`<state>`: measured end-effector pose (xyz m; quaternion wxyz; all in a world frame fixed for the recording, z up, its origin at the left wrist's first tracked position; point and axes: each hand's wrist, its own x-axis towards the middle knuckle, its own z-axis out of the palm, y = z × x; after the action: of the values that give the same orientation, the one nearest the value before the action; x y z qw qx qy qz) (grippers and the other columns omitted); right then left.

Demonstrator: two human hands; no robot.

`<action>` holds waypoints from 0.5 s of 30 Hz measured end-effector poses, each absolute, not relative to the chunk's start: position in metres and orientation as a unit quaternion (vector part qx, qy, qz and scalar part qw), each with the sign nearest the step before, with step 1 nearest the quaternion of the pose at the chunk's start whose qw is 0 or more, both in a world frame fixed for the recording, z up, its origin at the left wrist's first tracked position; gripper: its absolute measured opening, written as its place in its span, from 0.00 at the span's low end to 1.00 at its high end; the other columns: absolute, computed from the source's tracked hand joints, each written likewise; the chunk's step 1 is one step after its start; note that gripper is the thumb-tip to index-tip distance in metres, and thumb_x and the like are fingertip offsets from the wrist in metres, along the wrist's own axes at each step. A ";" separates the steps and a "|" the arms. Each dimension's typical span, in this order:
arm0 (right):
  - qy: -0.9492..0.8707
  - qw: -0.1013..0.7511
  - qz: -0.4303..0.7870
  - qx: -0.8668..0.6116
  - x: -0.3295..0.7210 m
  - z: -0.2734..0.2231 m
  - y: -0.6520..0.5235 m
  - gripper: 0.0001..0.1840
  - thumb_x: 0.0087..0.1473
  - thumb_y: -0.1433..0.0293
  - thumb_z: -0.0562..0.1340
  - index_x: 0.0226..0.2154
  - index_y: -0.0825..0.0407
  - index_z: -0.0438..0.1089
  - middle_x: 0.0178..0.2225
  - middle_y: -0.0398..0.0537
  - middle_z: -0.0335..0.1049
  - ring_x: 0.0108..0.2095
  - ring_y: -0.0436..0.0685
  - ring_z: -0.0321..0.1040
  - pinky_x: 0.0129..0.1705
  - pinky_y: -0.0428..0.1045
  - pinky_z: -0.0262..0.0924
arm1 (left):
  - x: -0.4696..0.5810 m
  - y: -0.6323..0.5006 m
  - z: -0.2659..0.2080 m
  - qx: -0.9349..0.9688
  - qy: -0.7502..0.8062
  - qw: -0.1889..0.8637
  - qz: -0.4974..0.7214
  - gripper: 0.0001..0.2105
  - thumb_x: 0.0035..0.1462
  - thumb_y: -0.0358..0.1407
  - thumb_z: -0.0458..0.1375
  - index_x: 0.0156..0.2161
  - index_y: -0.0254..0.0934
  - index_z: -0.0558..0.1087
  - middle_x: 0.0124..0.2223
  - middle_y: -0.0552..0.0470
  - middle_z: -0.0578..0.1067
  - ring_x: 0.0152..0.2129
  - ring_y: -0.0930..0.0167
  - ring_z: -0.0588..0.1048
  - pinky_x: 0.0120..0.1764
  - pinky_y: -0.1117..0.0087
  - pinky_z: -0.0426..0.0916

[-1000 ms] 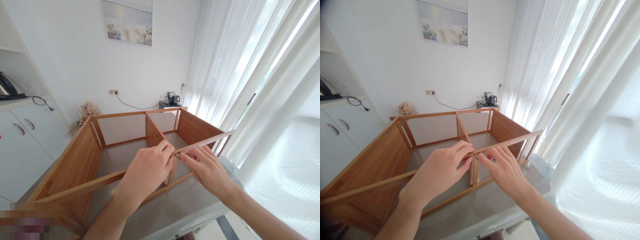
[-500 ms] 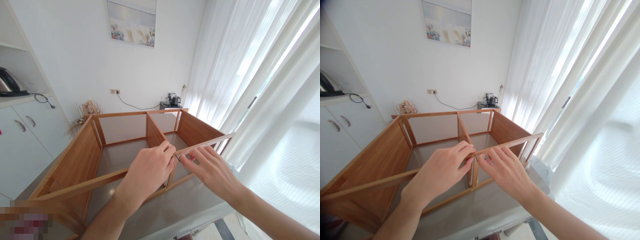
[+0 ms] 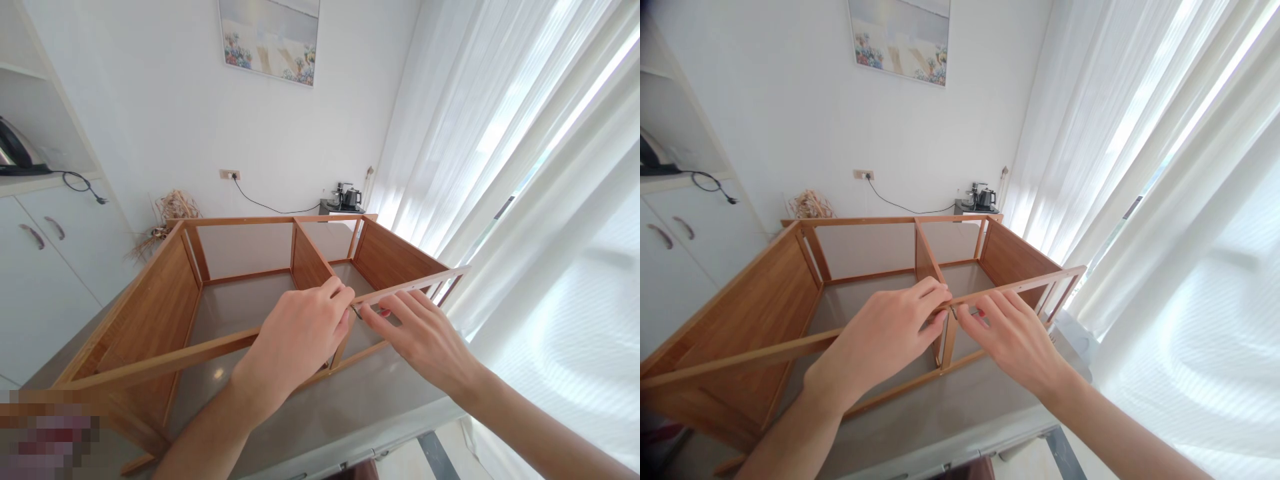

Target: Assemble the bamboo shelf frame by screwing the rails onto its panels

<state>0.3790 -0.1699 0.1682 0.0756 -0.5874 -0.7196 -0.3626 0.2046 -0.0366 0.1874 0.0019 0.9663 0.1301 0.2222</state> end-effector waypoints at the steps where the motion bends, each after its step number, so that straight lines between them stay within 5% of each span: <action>1: -0.719 0.076 -0.356 -0.592 0.379 0.167 -0.170 0.20 0.58 0.84 0.50 0.43 0.49 0.69 0.32 0.47 0.67 0.31 0.53 0.60 0.36 0.51 0.55 | 0.205 -0.037 0.187 0.966 0.129 0.002 0.223 0.08 0.68 0.35 0.47 0.43 0.41 0.69 0.39 0.54 0.73 0.29 0.72 0.75 0.27 0.72 0.63; 15: -0.710 0.175 -0.259 -0.631 0.380 0.152 -0.167 0.14 0.61 0.81 0.53 0.41 0.51 0.68 0.33 0.47 0.68 0.34 0.53 0.62 0.37 0.49 0.55 | 0.205 -0.037 0.187 0.966 0.136 -0.003 0.220 0.07 0.67 0.34 0.48 0.41 0.41 0.68 0.39 0.54 0.73 0.28 0.72 0.75 0.25 0.71 0.62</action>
<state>0.3795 -0.1674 0.1520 0.1752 -0.6311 -0.7097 -0.2594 0.2052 -0.0367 0.1871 -0.0033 0.9661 0.1356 0.2195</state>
